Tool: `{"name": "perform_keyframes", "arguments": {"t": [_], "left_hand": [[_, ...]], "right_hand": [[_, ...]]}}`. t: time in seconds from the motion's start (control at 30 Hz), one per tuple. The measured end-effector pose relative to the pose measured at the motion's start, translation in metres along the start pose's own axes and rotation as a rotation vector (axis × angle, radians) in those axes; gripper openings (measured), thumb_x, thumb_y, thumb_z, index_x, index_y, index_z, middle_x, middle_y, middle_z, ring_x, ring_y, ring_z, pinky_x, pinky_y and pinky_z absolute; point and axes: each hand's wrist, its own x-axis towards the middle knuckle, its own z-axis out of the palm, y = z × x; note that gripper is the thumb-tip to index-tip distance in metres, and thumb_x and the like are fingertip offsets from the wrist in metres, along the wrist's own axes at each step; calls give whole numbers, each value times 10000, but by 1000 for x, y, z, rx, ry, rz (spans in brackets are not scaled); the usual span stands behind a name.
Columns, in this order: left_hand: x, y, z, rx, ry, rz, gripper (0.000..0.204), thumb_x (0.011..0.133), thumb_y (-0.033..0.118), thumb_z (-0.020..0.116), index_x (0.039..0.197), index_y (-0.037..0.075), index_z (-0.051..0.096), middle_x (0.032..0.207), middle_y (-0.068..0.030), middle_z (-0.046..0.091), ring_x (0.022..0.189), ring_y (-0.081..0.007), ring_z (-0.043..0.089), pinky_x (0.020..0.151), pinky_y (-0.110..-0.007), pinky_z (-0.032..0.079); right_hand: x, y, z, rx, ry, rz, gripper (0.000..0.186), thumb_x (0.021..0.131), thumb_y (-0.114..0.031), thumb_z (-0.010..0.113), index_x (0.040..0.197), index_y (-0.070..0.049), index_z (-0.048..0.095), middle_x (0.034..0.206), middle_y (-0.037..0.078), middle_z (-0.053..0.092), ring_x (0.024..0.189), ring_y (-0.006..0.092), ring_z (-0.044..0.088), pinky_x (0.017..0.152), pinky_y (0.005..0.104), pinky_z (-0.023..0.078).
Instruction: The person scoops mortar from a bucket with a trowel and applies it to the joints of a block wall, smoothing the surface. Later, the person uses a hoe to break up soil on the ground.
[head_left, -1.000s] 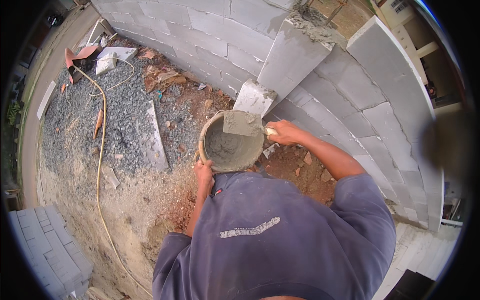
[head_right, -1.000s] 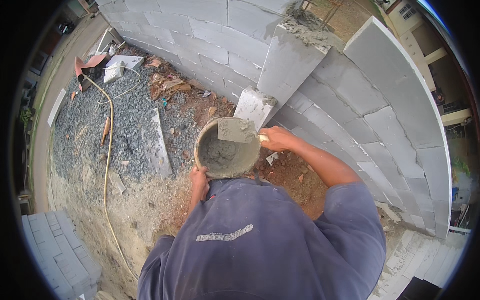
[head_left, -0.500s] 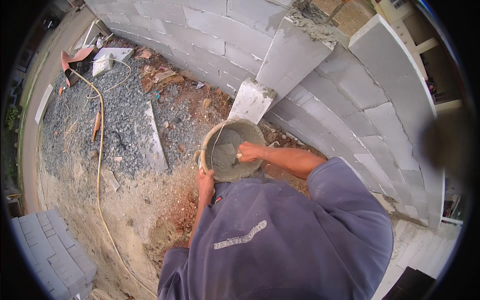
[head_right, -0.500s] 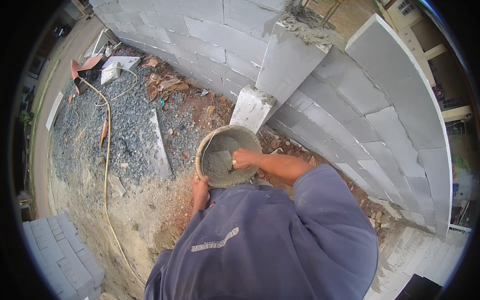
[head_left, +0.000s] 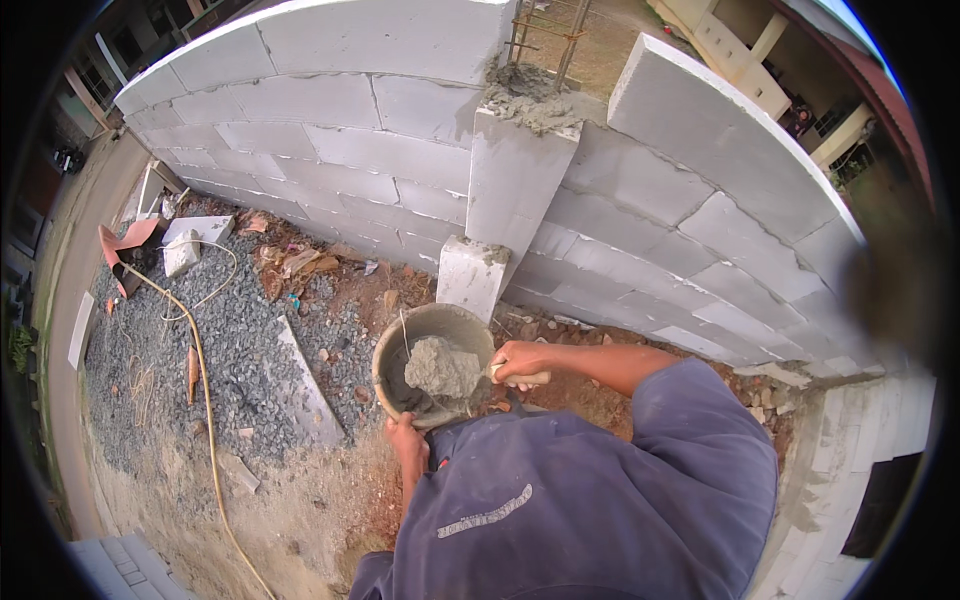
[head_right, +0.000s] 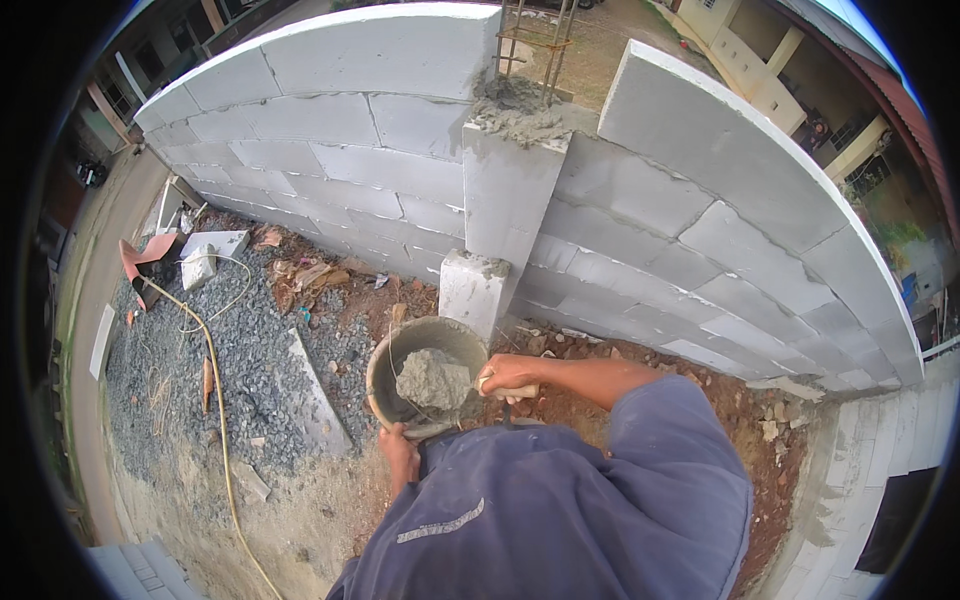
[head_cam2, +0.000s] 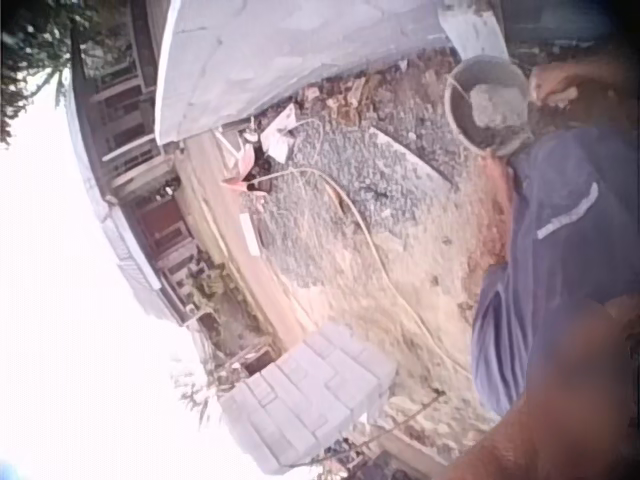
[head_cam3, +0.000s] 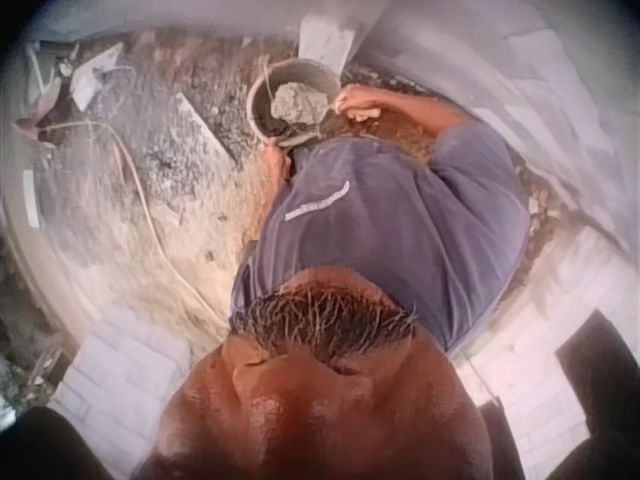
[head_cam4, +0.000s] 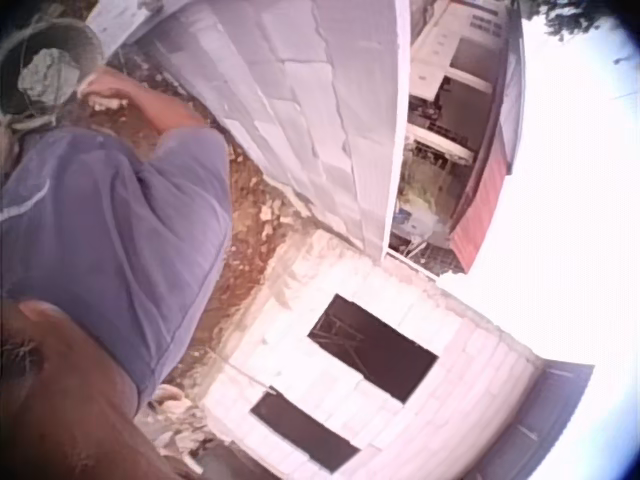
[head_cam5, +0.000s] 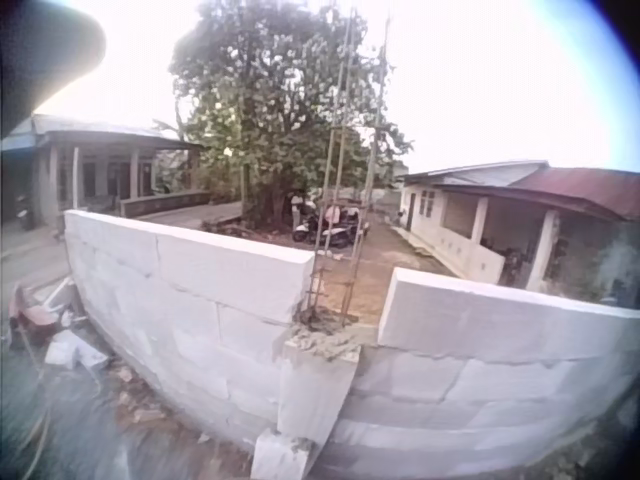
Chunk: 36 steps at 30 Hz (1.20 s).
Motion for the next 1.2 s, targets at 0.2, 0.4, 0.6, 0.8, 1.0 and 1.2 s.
{"name": "perform_keyframes", "arguments": {"t": [0.2,0.4,0.6,0.8,1.0,1.2], "left_hand": [[8,-3,-4,-4,-4,-10,193,801,-27,547,981,34,518,851,-66,596,640,-198,630,512,-359,568],[-2,5,1,-24,3,-10,188,800,-23,555,974,36,515,826,-56,588,621,-186,619,494,-326,542],[1,2,-4,13,-60,-23,206,803,-25,546,1002,24,523,829,-61,589,627,-189,619,504,-331,552],[-1,8,2,-26,-42,-11,244,808,-33,529,1049,3,526,850,-82,591,639,-227,639,544,-381,602],[-3,11,1,-1,-25,-19,235,795,-27,537,1027,6,519,848,-88,589,646,-239,648,531,-389,605],[5,5,-4,68,-40,-10,196,770,-24,560,958,19,525,804,-71,583,599,-202,614,461,-349,541]], "right_hand": [[-86,-62,-53,8,268,-100,271,886,-205,627,1056,5,649,763,82,644,565,147,649,468,297,522],[-153,-128,-136,401,383,-331,299,978,-270,527,1144,-24,562,763,68,605,516,133,596,418,269,489],[-107,-144,-242,1073,186,-767,351,1013,-340,463,1164,-34,541,774,45,568,568,115,545,446,241,486],[-90,-146,-177,1146,222,-887,281,989,-311,510,1107,-57,528,799,59,567,577,107,542,460,225,493],[-99,-128,-143,1142,452,-929,225,980,-319,541,1046,-109,496,889,88,613,612,122,590,434,237,488],[-74,-177,-192,1272,506,-941,317,1002,-332,507,1126,-41,483,1006,129,588,670,138,567,511,249,529]]}}
